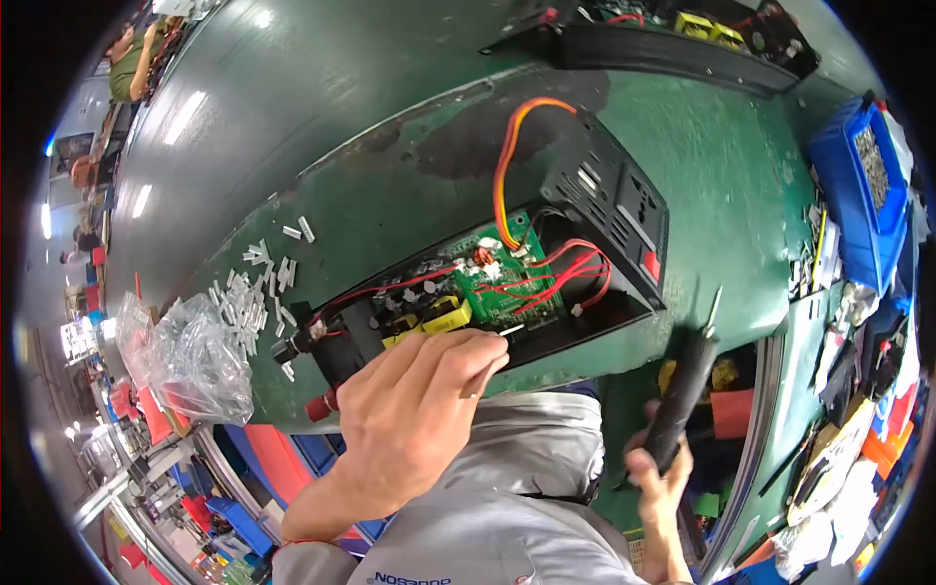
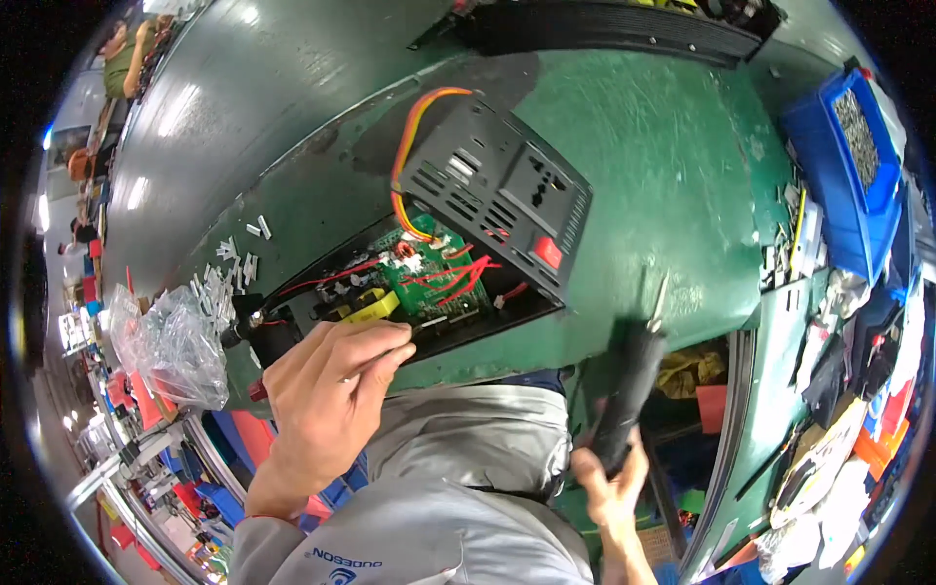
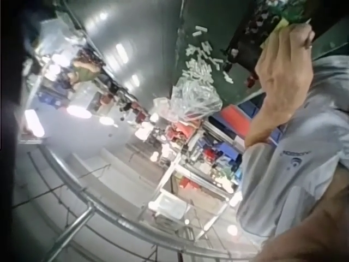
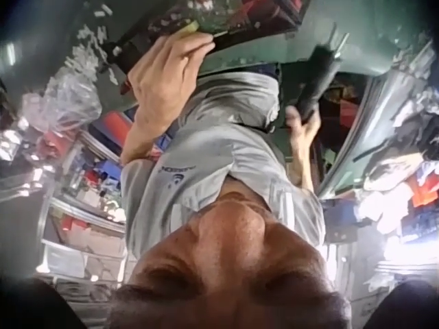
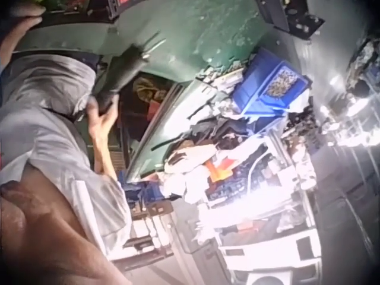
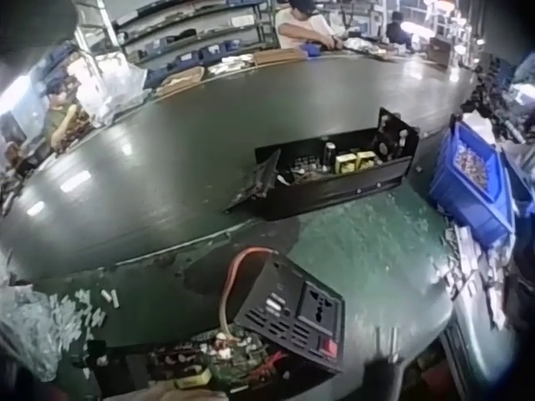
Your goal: Assembling the internal circuit boards and external casing of an electronic power inverter using an electric screwdriver.
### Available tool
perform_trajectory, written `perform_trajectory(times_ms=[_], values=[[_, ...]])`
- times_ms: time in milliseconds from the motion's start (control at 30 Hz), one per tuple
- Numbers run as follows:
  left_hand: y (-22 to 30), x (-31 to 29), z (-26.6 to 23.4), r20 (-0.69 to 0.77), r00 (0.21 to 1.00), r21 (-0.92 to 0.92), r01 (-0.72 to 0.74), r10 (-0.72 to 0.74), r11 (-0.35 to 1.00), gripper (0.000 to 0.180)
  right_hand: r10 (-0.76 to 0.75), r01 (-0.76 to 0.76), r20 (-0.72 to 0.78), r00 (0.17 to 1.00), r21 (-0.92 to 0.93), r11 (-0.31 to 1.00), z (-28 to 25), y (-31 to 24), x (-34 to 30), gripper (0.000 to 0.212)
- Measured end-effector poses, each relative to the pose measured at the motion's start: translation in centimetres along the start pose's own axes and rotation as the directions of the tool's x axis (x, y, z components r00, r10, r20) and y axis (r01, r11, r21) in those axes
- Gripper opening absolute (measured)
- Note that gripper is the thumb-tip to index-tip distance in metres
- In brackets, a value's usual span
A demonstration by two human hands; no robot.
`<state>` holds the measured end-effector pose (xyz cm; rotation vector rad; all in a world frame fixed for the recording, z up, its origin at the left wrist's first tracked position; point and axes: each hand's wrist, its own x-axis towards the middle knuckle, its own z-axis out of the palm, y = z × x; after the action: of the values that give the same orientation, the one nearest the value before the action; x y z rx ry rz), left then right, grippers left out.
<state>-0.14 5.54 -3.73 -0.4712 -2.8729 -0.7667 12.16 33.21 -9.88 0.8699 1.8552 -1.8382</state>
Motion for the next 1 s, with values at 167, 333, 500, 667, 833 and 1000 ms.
perform_trajectory(times_ms=[167,333,500,667,833,1000], values=[[0.0,0.1,0.2,-0.007,1.000,0.014,-0.015,0.015,1.000,0.027,0.115,-0.071,0.288,0.951,-0.158,0.985,2.1,3.2,-2.1,0.047],[-0.1,-0.2,0.3,-0.006,1.000,0.008,-0.002,0.002,1.000,0.025,-0.056,0.220,0.456,0.888,-0.317,0.923,2.4,3.2,-2.0,0.046],[0.1,-0.2,0.2,0.001,1.000,0.014,0.002,-0.002,1.000,0.026,-0.145,0.296,0.495,0.857,-0.241,0.924,1.9,4.5,-1.3,0.048],[0.1,-0.3,0.3,-0.002,1.000,0.013,0.005,-0.005,1.000,0.026,-0.216,0.360,0.490,0.844,-0.220,0.907,2.1,4.0,-0.8,0.051],[0.1,-0.2,0.3,-0.002,1.000,0.004,0.018,-0.018,1.000,0.025,-0.220,0.365,0.486,0.846,-0.226,0.903,2.4,3.5,-0.5,0.048],[0.1,-0.2,0.3,0.004,1.000,-0.008,0.030,-0.030,1.000,0.025,-0.229,0.380,0.488,0.843,-0.238,0.894,2.4,3.6,-0.5,0.044]])
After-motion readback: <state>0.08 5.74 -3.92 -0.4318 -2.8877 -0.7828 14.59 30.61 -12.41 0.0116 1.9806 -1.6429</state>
